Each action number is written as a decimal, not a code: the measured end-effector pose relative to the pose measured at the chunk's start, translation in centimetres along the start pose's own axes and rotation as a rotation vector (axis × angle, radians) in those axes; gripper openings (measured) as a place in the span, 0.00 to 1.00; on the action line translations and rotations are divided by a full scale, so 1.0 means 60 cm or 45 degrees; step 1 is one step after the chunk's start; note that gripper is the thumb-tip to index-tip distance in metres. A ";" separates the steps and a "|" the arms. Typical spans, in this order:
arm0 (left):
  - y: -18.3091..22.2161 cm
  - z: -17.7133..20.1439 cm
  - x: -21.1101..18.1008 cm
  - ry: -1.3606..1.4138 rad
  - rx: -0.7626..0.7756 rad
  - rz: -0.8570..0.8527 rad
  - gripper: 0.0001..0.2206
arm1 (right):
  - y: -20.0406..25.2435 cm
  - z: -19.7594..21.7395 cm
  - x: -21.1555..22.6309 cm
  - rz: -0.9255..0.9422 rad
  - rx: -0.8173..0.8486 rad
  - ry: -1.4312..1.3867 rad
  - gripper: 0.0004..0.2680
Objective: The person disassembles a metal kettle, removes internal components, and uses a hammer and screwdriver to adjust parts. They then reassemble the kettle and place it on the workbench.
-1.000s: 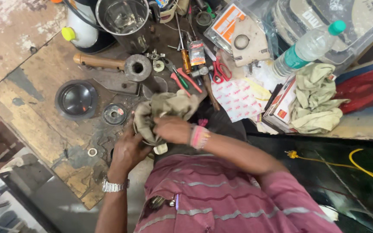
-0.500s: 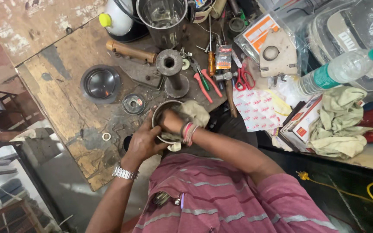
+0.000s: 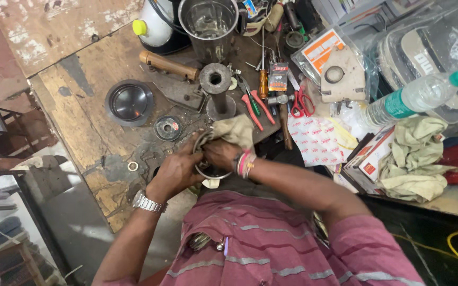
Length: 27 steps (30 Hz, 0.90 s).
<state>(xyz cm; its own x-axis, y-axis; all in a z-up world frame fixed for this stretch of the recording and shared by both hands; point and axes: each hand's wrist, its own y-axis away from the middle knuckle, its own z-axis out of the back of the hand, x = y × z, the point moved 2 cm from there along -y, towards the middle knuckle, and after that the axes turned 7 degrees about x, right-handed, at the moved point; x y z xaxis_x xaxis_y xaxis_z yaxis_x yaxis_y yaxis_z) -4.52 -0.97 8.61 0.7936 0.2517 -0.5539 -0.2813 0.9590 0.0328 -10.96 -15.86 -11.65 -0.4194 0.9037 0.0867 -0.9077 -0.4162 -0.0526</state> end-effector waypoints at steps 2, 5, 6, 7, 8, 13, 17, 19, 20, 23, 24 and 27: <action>0.006 -0.010 0.003 -0.035 0.029 0.022 0.20 | 0.001 0.019 0.024 -0.153 0.046 -0.074 0.10; 0.011 -0.022 0.015 -0.049 0.000 -0.001 0.21 | -0.027 0.040 0.031 -0.426 0.370 -0.894 0.09; 0.013 -0.023 0.022 -0.002 -0.028 -0.019 0.21 | -0.036 0.053 0.015 -0.484 0.385 -1.196 0.10; 0.018 -0.024 0.028 0.054 -0.048 -0.030 0.21 | -0.038 0.068 0.004 -0.541 0.411 -1.507 0.11; 0.017 -0.024 0.040 0.027 -0.009 0.046 0.21 | -0.040 0.097 -0.016 -0.259 0.197 -1.651 0.13; 0.048 0.033 0.086 -0.039 -0.343 0.260 0.22 | 0.083 0.255 -0.117 -0.745 0.192 -1.762 0.12; 0.076 0.112 0.078 -0.066 -0.654 0.099 0.18 | 0.137 0.397 -0.132 -0.474 -0.552 -1.614 0.19; 0.077 0.124 0.070 -0.146 -0.757 0.047 0.17 | 0.148 0.434 -0.132 -0.653 -0.712 -1.032 0.16; 0.077 0.124 0.067 -0.183 -0.802 0.019 0.17 | 0.153 0.447 -0.131 -0.736 -0.784 -0.736 0.14; 0.077 0.109 0.066 -0.135 -0.973 0.163 0.18 | 0.146 0.459 -0.121 -0.864 -0.917 -0.928 0.12; 0.076 0.103 0.071 0.144 -1.081 0.361 0.18 | 0.134 0.463 -0.113 -0.783 -0.996 -0.939 0.12; 0.056 0.067 0.067 1.290 -1.226 0.588 0.22 | 0.102 0.447 -0.039 -0.596 -1.211 -1.261 0.18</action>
<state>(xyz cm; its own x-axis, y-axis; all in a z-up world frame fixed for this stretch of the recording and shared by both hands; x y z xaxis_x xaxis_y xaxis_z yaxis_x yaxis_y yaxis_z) -0.12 3.81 9.86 -0.0588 -0.0807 -0.9950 -0.9639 0.2640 0.0355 -15.85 -23.23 14.49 -0.2857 0.3324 0.8988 -0.7753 0.4711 -0.4206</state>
